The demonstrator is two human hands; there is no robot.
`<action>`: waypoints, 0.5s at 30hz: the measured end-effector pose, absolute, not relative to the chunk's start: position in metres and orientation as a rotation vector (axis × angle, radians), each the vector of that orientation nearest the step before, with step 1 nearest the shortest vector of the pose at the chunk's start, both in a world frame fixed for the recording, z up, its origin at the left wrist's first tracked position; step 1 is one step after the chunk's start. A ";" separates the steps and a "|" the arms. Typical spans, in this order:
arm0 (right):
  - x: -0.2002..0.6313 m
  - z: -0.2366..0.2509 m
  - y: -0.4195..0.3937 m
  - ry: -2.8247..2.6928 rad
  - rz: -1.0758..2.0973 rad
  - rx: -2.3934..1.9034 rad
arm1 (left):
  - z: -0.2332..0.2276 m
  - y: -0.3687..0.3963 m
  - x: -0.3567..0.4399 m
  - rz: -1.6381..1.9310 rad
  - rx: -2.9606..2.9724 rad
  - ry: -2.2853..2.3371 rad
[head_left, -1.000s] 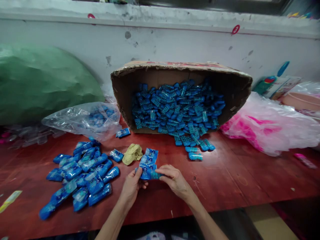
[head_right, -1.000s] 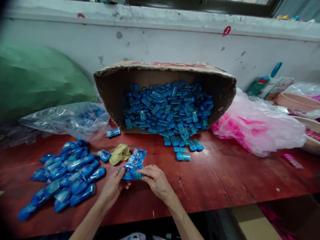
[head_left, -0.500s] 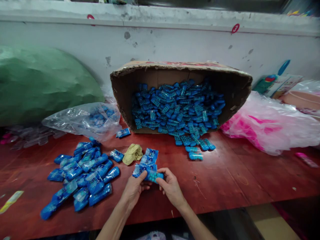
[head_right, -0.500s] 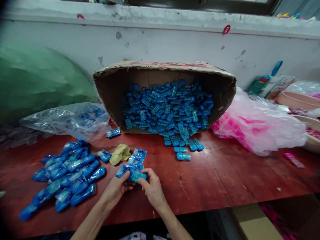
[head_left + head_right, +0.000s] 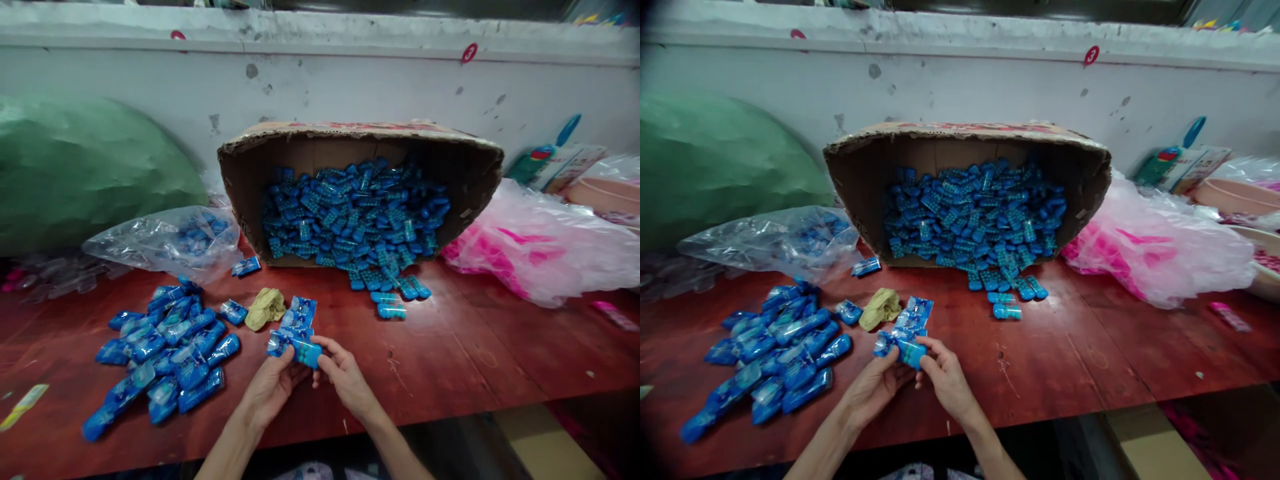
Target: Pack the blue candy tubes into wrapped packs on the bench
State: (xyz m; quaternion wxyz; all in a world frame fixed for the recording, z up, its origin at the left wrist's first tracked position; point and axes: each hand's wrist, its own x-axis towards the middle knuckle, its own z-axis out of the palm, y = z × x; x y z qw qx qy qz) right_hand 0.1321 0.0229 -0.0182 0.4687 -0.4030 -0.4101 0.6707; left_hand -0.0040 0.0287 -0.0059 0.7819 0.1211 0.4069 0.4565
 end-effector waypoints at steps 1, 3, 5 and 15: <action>0.134 -0.018 0.024 -1.015 1.667 -0.951 | -0.005 0.028 -0.005 0.976 0.264 0.844; 0.136 -0.017 0.025 -1.043 1.631 -0.945 | -0.004 0.027 -0.004 0.960 0.272 0.783; 0.136 -0.017 0.024 -1.095 1.539 -0.983 | -0.002 0.025 -0.002 0.930 0.284 0.751; 0.138 -0.004 0.016 -1.445 1.099 -1.125 | 0.004 0.029 0.003 0.972 0.376 0.947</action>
